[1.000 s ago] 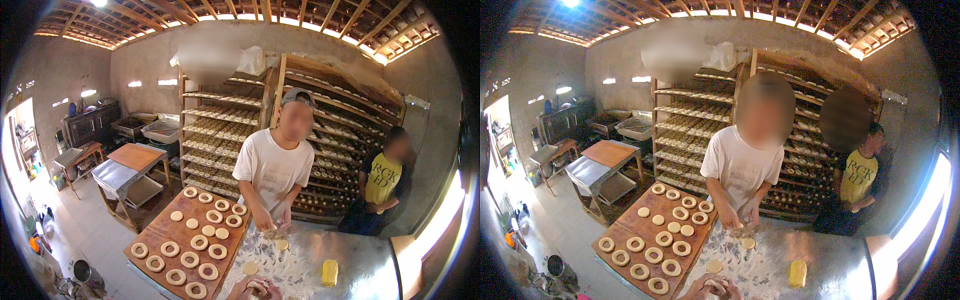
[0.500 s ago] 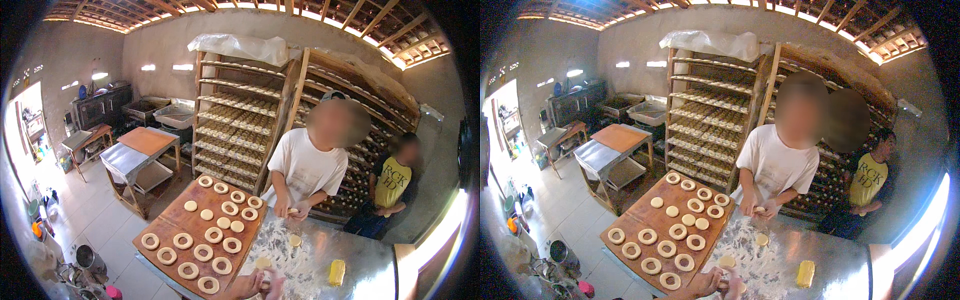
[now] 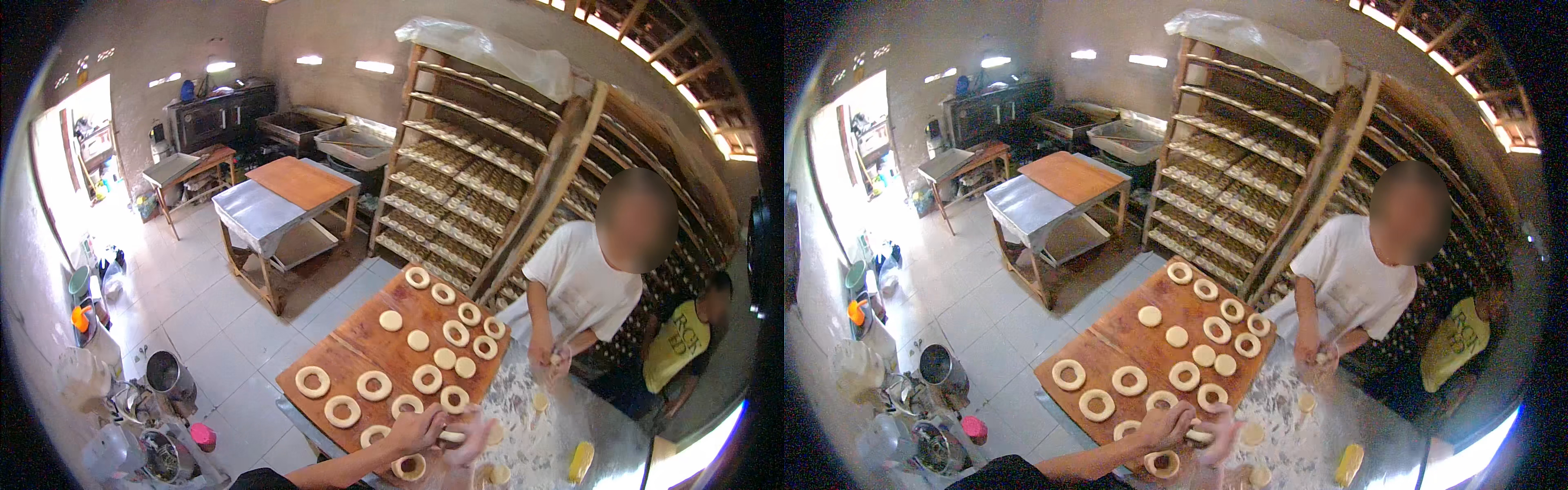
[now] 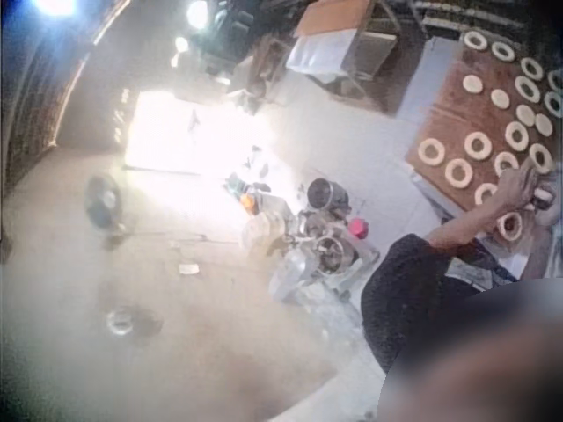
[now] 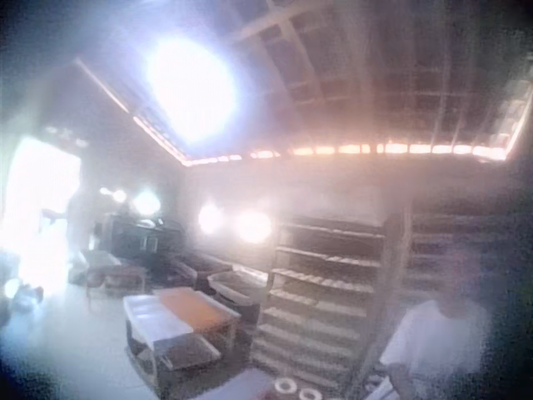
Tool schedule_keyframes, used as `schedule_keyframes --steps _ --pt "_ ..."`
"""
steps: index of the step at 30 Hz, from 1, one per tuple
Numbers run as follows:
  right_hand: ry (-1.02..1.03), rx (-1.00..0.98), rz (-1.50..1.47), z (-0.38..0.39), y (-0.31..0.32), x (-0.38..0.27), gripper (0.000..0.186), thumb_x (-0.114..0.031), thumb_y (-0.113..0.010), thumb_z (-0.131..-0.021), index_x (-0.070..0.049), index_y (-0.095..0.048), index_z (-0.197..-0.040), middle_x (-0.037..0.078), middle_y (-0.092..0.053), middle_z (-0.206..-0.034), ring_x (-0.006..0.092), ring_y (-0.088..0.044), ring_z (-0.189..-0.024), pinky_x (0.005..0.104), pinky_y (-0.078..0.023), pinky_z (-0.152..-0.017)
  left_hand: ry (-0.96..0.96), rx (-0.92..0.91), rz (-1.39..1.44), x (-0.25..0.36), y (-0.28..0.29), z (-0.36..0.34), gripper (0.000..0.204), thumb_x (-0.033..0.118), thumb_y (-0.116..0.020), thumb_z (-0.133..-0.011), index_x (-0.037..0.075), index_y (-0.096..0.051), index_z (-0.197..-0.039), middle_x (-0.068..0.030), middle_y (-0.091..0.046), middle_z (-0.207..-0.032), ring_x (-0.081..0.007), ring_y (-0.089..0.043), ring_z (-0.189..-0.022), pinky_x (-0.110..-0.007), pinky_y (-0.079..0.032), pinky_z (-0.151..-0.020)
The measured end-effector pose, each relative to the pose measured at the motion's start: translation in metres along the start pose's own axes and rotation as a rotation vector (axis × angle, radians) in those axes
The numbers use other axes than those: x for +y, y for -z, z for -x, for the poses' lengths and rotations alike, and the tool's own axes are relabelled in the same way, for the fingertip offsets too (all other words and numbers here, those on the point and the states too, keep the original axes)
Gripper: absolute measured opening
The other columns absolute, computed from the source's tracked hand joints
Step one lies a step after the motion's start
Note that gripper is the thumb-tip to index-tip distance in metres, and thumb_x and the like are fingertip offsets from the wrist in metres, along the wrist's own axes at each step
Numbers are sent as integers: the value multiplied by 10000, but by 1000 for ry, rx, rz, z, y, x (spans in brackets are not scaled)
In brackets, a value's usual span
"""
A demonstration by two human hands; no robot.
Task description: The person shapes small dough pieces into ring shapes by hand and places them on a wooden board. Another person works alongside at the same table, also shaping dough. The shaped dough rings are arranged in rows on the board.
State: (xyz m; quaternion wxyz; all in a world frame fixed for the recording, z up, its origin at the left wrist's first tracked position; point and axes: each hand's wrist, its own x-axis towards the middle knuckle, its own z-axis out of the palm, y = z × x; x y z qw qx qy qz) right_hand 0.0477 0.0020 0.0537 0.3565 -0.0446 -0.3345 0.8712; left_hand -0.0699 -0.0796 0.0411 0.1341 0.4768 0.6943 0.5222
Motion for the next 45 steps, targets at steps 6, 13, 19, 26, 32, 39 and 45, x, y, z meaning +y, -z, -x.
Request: schedule_keyframes --steps 6,13,19,26,32,39,45 --pt "-64 51 556 -56 -33 54 493 -419 -445 -949 -19 -497 -1232 183 -562 -1096 272 -612 -978 363 -538 -796 45 24 2 -28 64 -15 217 298 -486 -991 103 -490 -1086 -169 -624 -691 -413 -627 -605 -504 -484 -512" --pt "-3 -153 735 -96 -37 99 389 -246 -423 -936 7 -552 -1203 127 -469 -1291 209 -559 -1101 308 -521 -841 44 100 -66 -57 110 -32 268 307 -453 -1009 74 -471 -1139 -201 -634 -692 -410 -649 -645 -521 -487 -548" --pt "-341 -63 674 -139 -54 130 425 -274 -441 -998 -31 -460 -1346 80 -456 -1329 208 -517 -1166 359 -502 -915 326 100 17 -69 144 -52 288 322 -419 -1017 90 -466 -1181 -275 -645 -766 -515 -615 -723 -563 -493 -632" --pt "-455 88 1959 -195 -75 181 793 -493 -636 -879 -104 -274 -1468 253 -523 -1309 341 -537 -1203 446 -414 -1035 521 38 -820 -140 196 -85 467 439 -502 -967 82 -470 -1266 -249 -594 -1112 -425 -603 -1040 -555 -488 -834" --pt "-484 -191 2026 -176 -79 190 903 -525 -710 -795 -121 -264 -1468 274 -525 -1275 428 -506 -1212 506 -399 -1039 541 -225 -671 -152 202 -50 800 412 -735 -761 117 -407 -1429 -186 -592 -1073 -358 -576 -1070 -556 -421 -907" --pt "-439 -158 1654 -195 -39 153 745 -489 -668 -849 -99 -369 -1408 245 -529 -1284 393 -513 -1207 505 -422 -1001 433 -187 -725 -152 195 -73 781 398 -733 -776 114 -404 -1425 -176 -549 -1157 -362 -541 -1113 -554 -431 -891" --pt "-277 217 2326 -234 15 111 431 -254 -581 -891 -76 -509 -1277 191 -557 -1278 365 -505 -1231 483 -477 -919 174 -141 -723 -176 142 -165 446 294 -676 -814 48 -536 -1159 -208 -598 -1064 -401 -578 -1020 -510 -471 -856"
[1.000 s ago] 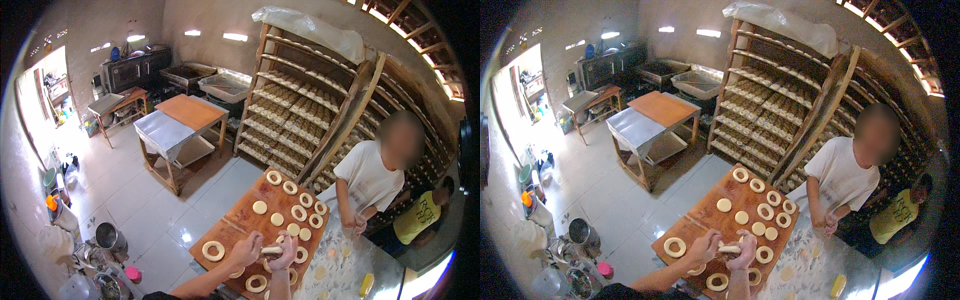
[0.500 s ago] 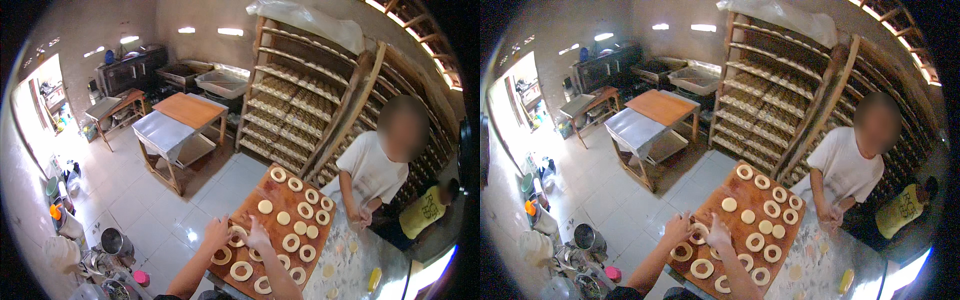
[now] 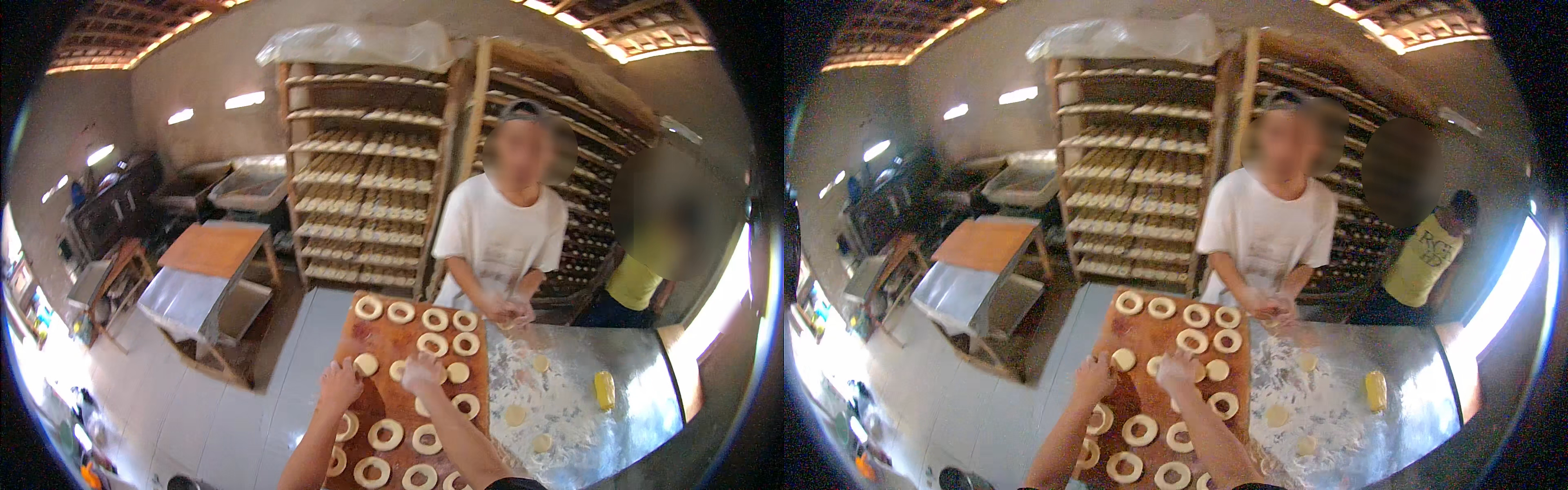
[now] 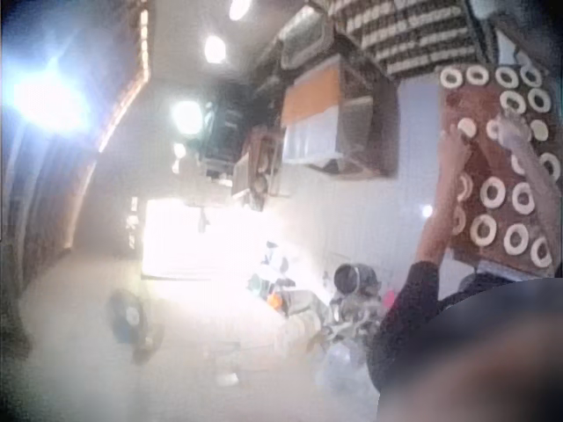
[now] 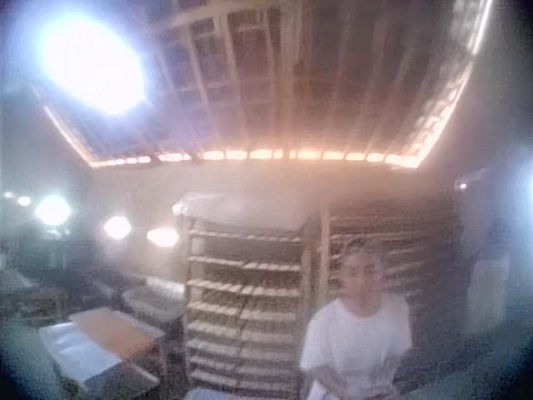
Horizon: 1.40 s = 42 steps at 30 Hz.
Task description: The person shapes small dough pieces into ring shapes by hand and places them on a wooden board. Another person works alongside at the same table, also shaping dough. The shaped dough rings are arranged in rows on the board.
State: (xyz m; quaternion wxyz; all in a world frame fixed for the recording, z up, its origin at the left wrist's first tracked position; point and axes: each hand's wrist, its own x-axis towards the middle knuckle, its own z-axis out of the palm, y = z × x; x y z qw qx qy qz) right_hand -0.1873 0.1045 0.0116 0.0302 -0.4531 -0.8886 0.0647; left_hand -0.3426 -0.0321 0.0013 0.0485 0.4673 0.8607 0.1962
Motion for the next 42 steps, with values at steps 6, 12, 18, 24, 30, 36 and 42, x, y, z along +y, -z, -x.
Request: schedule_keyframes --steps 6,12,18,24,30,36,42 --pt "264 -236 -576 19 16 19 463 -226 -607 -927 -87 -423 -1328 204 -614 -1129 372 -608 -1025 440 -489 -843 -193 113 -31 20 -32 -44 281 202 -630 -825 33 -598 -1046 -205 -605 -1013 -394 -587 -946 -475 -482 -817" --pt "113 177 -836 160 21 157 504 -287 -692 -899 -66 -529 -1322 144 -638 -1196 267 -624 -1079 405 -489 -888 -433 87 221 59 -9 -25 187 92 -629 -824 10 -579 -984 -199 -610 -922 -377 -585 -887 -447 -473 -777" --pt "-345 260 -594 247 17 339 288 -152 -707 -823 -65 -684 -1096 157 -696 -1013 318 -673 -898 384 -529 -814 -539 -225 693 230 -45 34 235 14 -669 -781 9 -587 -1002 -149 -619 -956 -307 -610 -881 -397 -481 -777" --pt "-439 128 -561 212 35 416 381 -273 -707 -820 -103 -667 -1159 187 -653 -1140 330 -603 -1109 463 -472 -935 -709 -429 557 379 -154 62 282 87 -683 -836 79 -640 -1115 -138 -615 -1067 -304 -633 -924 -394 -510 -781" --pt "-281 57 -226 198 26 438 463 -287 -710 -794 -105 -583 -1201 202 -534 -1255 384 -513 -1173 537 -423 -957 -726 -36 69 399 -173 113 374 133 -728 -804 113 -620 -1161 -172 -588 -1146 -384 -612 -955 -482 -506 -808" --pt "-100 17 -1112 216 45 441 352 -158 -752 -822 -27 -511 -1043 102 -572 -1007 220 -607 -889 360 -506 -758 -161 -578 733 434 -143 141 484 410 -740 -856 77 -634 -1191 -159 -688 -1013 -310 -675 -944 -389 -523 -823" --pt "-24 154 -1211 236 74 417 461 -83 -741 -815 -46 -447 -1169 82 -550 -998 198 -569 -921 372 -477 -790 -129 -479 1078 443 -121 168 347 216 -750 -851 19 -647 -1118 -111 -702 -960 -214 -680 -909 -350 -529 -788"
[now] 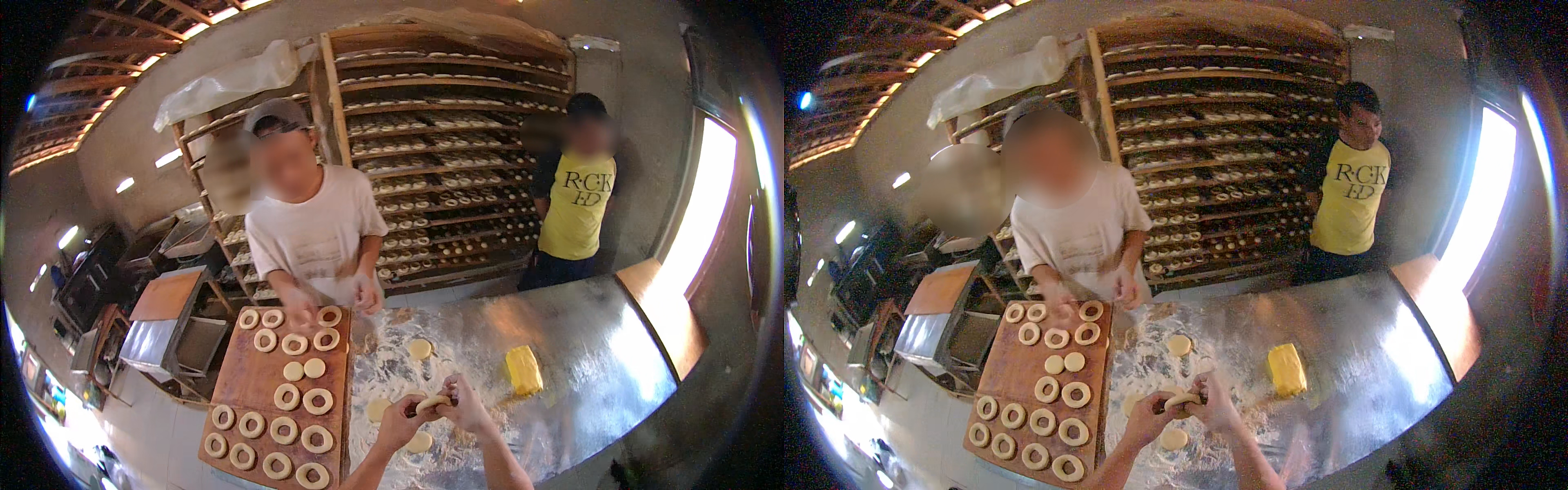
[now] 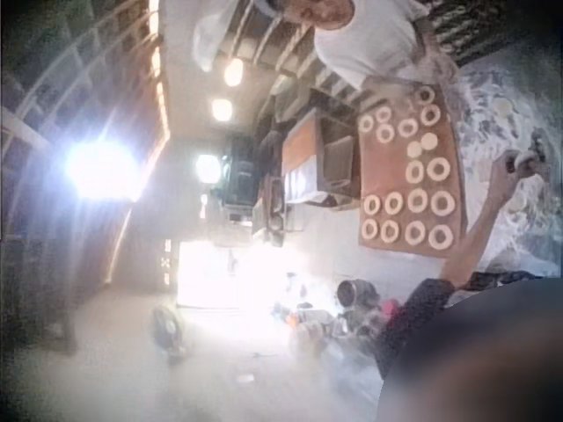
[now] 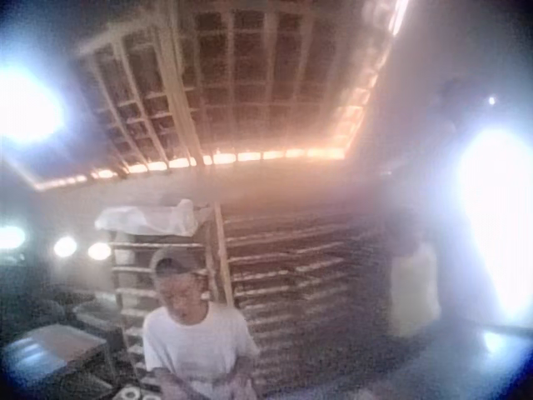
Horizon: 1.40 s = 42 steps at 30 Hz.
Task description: The person shapes small dough pieces into ring shapes by hand and places them on a wooden board. Another person works alongside at the same table, also shaping dough. The shaped dough rings are arranged in rows on the board.
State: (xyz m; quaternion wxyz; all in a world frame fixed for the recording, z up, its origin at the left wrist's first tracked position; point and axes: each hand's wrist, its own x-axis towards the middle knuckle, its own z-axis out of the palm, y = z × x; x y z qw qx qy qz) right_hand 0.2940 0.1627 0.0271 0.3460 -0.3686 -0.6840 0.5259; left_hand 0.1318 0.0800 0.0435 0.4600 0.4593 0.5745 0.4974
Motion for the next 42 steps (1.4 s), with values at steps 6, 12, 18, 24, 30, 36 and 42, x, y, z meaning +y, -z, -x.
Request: schedule_keyframes --steps 6,12,18,24,30,36,42 --pt "-8 18 -320 -10 -36 13 497 -170 -726 -817 -29 -474 -1222 114 -557 -1152 306 -568 -1081 433 -467 -893 -495 338 -560 -7 -8 10 412 -1 -676 -761 11 -568 -1159 -130 -606 -910 -323 -599 -877 -422 -501 -748" --pt "-158 -267 -1072 21 -27 34 504 -398 -674 -874 -63 -531 -1221 149 -621 -1080 271 -632 -967 366 -493 -901 -241 259 119 -24 -7 27 463 -13 -583 -824 30 -459 -1268 -100 -564 -909 -237 -567 -900 -376 -476 -786" --pt "-138 -245 -462 26 -51 14 609 -625 -405 -956 -96 -478 -1250 147 -660 -865 273 -666 -784 369 -542 -662 -134 235 159 -30 -5 43 303 290 -515 -1004 84 -477 -1223 -91 -651 -937 -184 -651 -793 -352 -518 -767" --pt "-282 -129 -1080 28 -82 -2 389 -354 -465 -977 -67 -561 -1221 85 -664 -817 211 -675 -818 392 -527 -773 -234 383 -513 -29 16 61 305 362 -411 -1032 95 -526 -1123 -141 -646 -696 -324 -656 -562 -447 -535 -587" --pt "-263 -194 -1053 18 -124 -23 602 -553 -382 -953 -59 -497 -1278 121 -663 -891 251 -670 -814 356 -534 -728 -80 335 -507 -26 63 68 270 307 -426 -1028 65 -546 -1040 -158 -649 -768 -386 -666 -696 -459 -519 -618" --pt "-62 -153 -725 3 -188 -21 752 -712 -325 -934 -57 -464 -1277 151 -663 -962 291 -667 -805 343 -548 -692 -321 455 -366 -27 135 75 229 293 -465 -997 80 -539 -1035 -193 -606 -617 -434 -605 -535 -523 -478 -476" --pt "136 -11 -170 -37 -276 -25 502 -392 -539 -910 -51 -493 -1276 123 -599 -1136 240 -609 -1011 312 -491 -835 -243 367 -424 -29 222 79 217 291 -420 -1016 92 -500 -1050 -225 -608 -637 -430 -608 -548 -542 -471 -480"
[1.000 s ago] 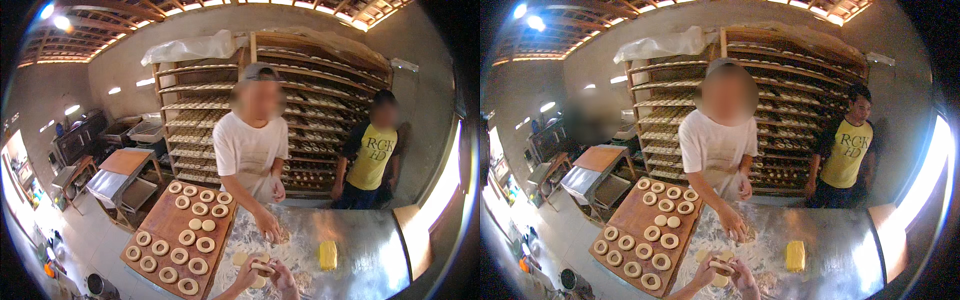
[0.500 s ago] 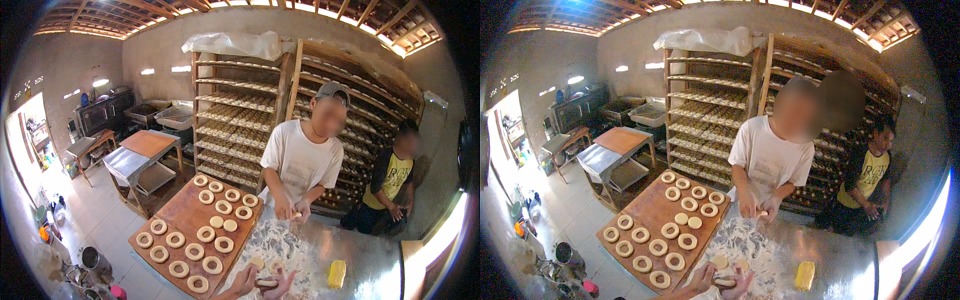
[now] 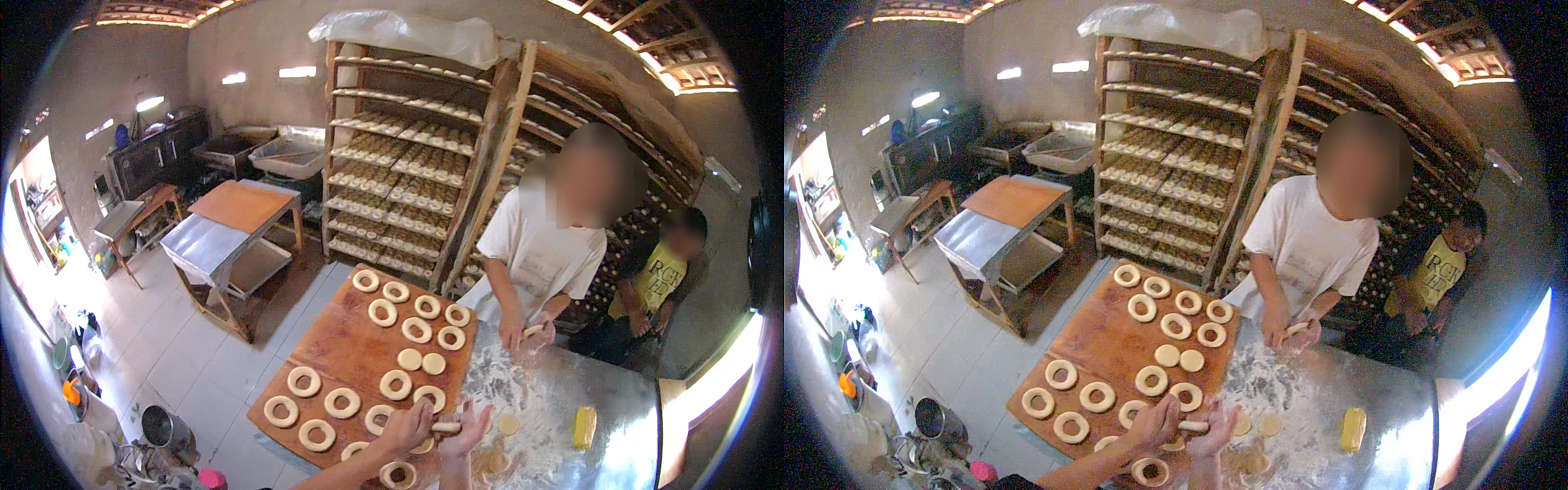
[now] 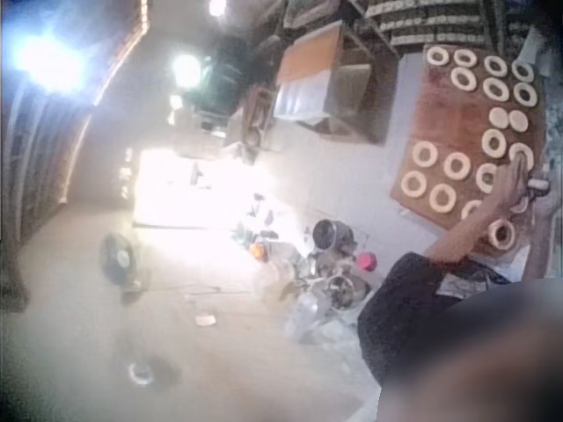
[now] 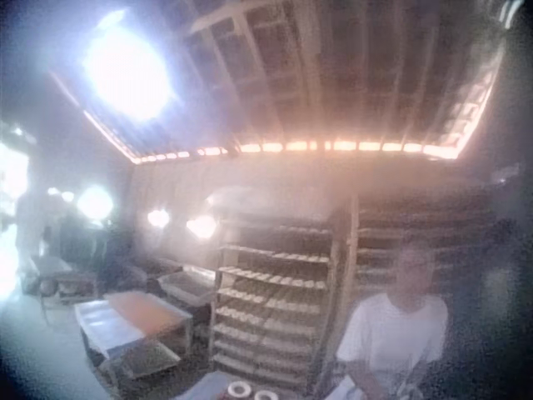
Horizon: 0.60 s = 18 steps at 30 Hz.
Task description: The person shapes small dough pieces into ring shapes by hand and places them on a wooden board. Another person works alongside at the same table, also shaping dough. The shaped dough rings are arranged in rows on the board.
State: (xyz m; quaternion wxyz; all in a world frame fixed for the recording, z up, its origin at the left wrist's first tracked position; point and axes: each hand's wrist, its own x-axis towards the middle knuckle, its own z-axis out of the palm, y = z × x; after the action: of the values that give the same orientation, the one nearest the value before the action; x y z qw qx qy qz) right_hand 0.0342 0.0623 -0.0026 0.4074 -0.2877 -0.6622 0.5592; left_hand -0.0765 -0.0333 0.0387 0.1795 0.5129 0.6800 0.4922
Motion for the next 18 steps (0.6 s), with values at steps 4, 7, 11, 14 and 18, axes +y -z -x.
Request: schedule_keyframes --steps 4,7,11,14,18 --pt "159 -98 430 -3 -40 -41 421 -355 -473 -955 -70 -501 -1263 91 -560 -1165 213 -593 -981 334 -493 -808 45 -47 -117 -19 39 -10 262 331 -386 -1027 87 -465 -1080 -230 -604 -625 -456 -605 -564 -567 -464 -492" --pt "-512 82 -113 -27 -61 -61 438 -319 -474 -959 -60 -475 -1312 73 -511 -1253 193 -574 -1021 339 -474 -857 141 -98 -167 -34 63 -19 265 342 -387 -1023 99 -439 -1114 -230 -614 -654 -469 -611 -595 -578 -465 -512" --pt "-59 -338 -89 -41 -96 -42 592 -486 -505 -961 -76 -429 -1382 56 -480 -1278 164 -522 -1107 312 -420 -942 -35 -184 -191 -51 81 -28 288 345 -358 -1024 82 -434 -1115 -237 -623 -648 -468 -622 -597 -576 -495 -524" --pt "-473 -250 -382 -53 -104 -24 601 -484 -518 -968 -68 -420 -1390 46 -524 -1232 188 -492 -1141 326 -394 -991 83 -26 -119 -68 92 -44 308 357 -351 -1025 75 -432 -1120 -252 -634 -682 -492 -618 -619 -600 -490 -554" --pt "-459 -152 -165 -94 -132 -12 602 -445 -562 -951 -77 -398 -1397 106 -578 -1163 291 -527 -1107 413 -406 -997 269 -91 -115 -92 104 -90 348 377 -411 -1012 44 -462 -1099 -333 -609 -952 -521 -618 -842 -635 -466 -738"
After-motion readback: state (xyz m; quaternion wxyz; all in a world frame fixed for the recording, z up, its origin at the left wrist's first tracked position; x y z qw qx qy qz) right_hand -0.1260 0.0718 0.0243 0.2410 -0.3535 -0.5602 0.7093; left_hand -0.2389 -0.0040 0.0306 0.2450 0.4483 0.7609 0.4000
